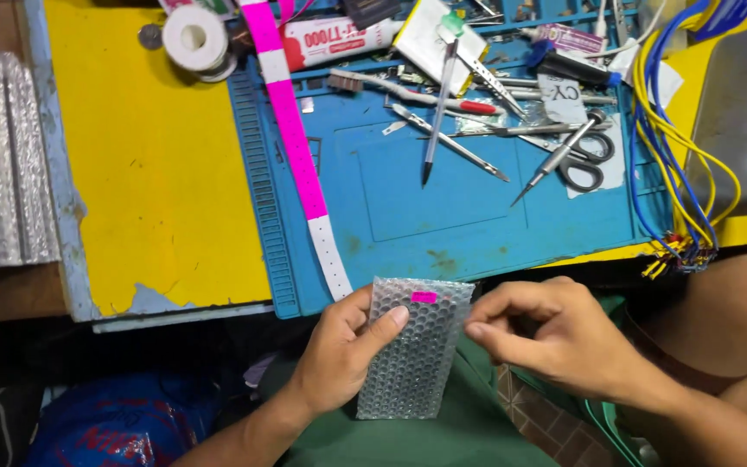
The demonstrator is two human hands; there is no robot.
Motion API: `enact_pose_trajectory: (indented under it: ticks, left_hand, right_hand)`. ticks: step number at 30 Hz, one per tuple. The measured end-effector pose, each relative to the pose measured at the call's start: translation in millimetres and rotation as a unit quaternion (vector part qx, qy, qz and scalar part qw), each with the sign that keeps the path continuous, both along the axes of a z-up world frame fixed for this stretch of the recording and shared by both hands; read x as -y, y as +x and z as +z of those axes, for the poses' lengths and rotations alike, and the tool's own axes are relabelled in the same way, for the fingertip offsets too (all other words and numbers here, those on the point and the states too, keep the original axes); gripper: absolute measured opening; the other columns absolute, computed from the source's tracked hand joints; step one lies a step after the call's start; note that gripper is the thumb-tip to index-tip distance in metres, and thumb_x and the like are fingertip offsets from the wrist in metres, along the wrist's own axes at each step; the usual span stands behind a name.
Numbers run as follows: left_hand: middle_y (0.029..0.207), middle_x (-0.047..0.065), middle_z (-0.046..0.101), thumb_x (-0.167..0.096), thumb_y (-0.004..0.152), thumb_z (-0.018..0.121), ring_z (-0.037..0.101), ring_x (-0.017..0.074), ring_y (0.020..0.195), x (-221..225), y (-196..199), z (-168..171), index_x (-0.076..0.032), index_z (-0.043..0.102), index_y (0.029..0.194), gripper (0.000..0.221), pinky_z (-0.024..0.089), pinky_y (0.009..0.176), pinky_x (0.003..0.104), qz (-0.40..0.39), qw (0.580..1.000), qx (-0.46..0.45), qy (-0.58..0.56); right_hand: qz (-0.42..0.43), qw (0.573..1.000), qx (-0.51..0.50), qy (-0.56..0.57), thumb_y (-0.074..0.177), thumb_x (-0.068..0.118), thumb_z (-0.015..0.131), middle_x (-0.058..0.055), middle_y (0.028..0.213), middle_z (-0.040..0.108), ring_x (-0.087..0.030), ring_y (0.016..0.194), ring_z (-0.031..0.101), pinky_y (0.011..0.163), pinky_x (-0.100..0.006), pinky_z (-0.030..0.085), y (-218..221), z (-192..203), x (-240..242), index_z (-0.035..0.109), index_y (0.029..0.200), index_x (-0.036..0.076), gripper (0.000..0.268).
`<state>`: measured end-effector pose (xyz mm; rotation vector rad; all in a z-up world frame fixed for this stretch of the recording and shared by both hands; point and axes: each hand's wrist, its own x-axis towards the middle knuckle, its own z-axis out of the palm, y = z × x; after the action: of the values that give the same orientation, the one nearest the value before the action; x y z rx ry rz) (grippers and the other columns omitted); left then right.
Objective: Inspecting bubble-wrapped mobile phone screens and recording information on a paper strip at a repair bench.
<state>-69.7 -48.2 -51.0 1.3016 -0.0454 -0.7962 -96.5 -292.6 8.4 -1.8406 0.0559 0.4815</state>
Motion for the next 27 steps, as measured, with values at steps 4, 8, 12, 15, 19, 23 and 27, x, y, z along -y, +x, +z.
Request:
enact_pose_trajectory:
  ticks: [4, 8, 12, 15, 19, 23, 27]
  left_hand:
    - [0.080, -0.006, 0.063, -0.029, 0.099, 0.062, 0.052, 0.0058, 0.073, -9, -8, 1, -0.008, 0.075, 0.107, 0.026, 0.043, 0.068, 0.027, 0.024, 0.999, -0.016, 0.015]
    - [0.099, 0.003, 0.076, -0.027, 0.099, 0.059, 0.066, 0.0123, 0.087, -16, -11, 5, -0.005, 0.074, 0.120, 0.035, 0.052, 0.078, 0.029, 0.047, 0.997, -0.047, -0.030]
    - [0.105, 0.004, 0.077, -0.025, 0.097, 0.059, 0.068, 0.0123, 0.093, -19, -11, 7, -0.004, 0.074, 0.122, 0.035, 0.054, 0.083, 0.029, 0.053, 0.996, -0.064, -0.035]
    - [0.102, 0.003, 0.076, -0.028, 0.098, 0.058, 0.065, 0.0112, 0.088, -21, -13, 3, -0.004, 0.073, 0.123, 0.038, 0.051, 0.077, 0.029, 0.042, 0.996, -0.062, -0.038]
    - [0.070, -0.005, 0.048, -0.027, 0.099, 0.060, 0.039, 0.0083, 0.064, -21, -14, 1, -0.005, 0.075, 0.112, 0.029, 0.033, 0.059, 0.030, 0.036, 0.996, -0.073, -0.027]
    - [0.101, 0.004, 0.076, -0.027, 0.097, 0.059, 0.066, 0.0119, 0.088, -18, -11, 3, -0.003, 0.075, 0.120, 0.037, 0.052, 0.077, 0.029, 0.037, 0.996, -0.068, -0.036]
    - [0.094, 0.002, 0.073, -0.030, 0.096, 0.060, 0.062, 0.0107, 0.082, -17, -11, 1, -0.003, 0.076, 0.114, 0.036, 0.049, 0.072, 0.029, 0.033, 0.997, -0.070, -0.020]
  right_hand:
    - [0.005, 0.993, -0.116, -0.016, 0.087, 0.015, 0.080, -0.002, 0.052, 0.067, -0.008, 0.047, 0.054, 0.044, -0.025, 0.045, 17, 8, -19, 0.083, 0.078, 0.003, 0.015]
    - [-0.005, 0.977, -0.209, -0.051, 0.085, 0.020, 0.081, -0.010, 0.045, 0.070, -0.016, 0.031, 0.058, 0.029, -0.029, 0.044, 33, 16, -34, 0.088, 0.085, 0.001, 0.020]
    - [-0.010, 0.972, -0.220, -0.076, 0.085, 0.020, 0.082, -0.010, 0.045, 0.067, -0.015, 0.034, 0.055, 0.032, -0.028, 0.040, 36, 16, -41, 0.089, 0.085, 0.001, 0.020]
    - [0.029, 0.981, -0.172, -0.087, 0.087, 0.023, 0.082, 0.000, 0.046, 0.058, -0.008, 0.042, 0.043, 0.040, -0.027, 0.033, 34, 11, -40, 0.089, 0.082, 0.005, 0.020]
    - [0.023, 0.979, -0.180, -0.090, 0.086, 0.024, 0.082, -0.003, 0.044, 0.066, -0.008, 0.041, 0.050, 0.042, -0.027, 0.039, 37, 14, -41, 0.089, 0.082, 0.006, 0.020]
    - [0.009, 0.976, -0.194, -0.096, 0.086, 0.022, 0.083, -0.003, 0.043, 0.066, -0.008, 0.041, 0.049, 0.043, -0.026, 0.039, 37, 14, -40, 0.089, 0.080, 0.006, 0.018]
    - [0.016, 0.980, -0.183, -0.080, 0.087, 0.023, 0.082, -0.001, 0.044, 0.063, -0.007, 0.041, 0.046, 0.042, -0.026, 0.037, 36, 10, -35, 0.088, 0.079, 0.007, 0.019]
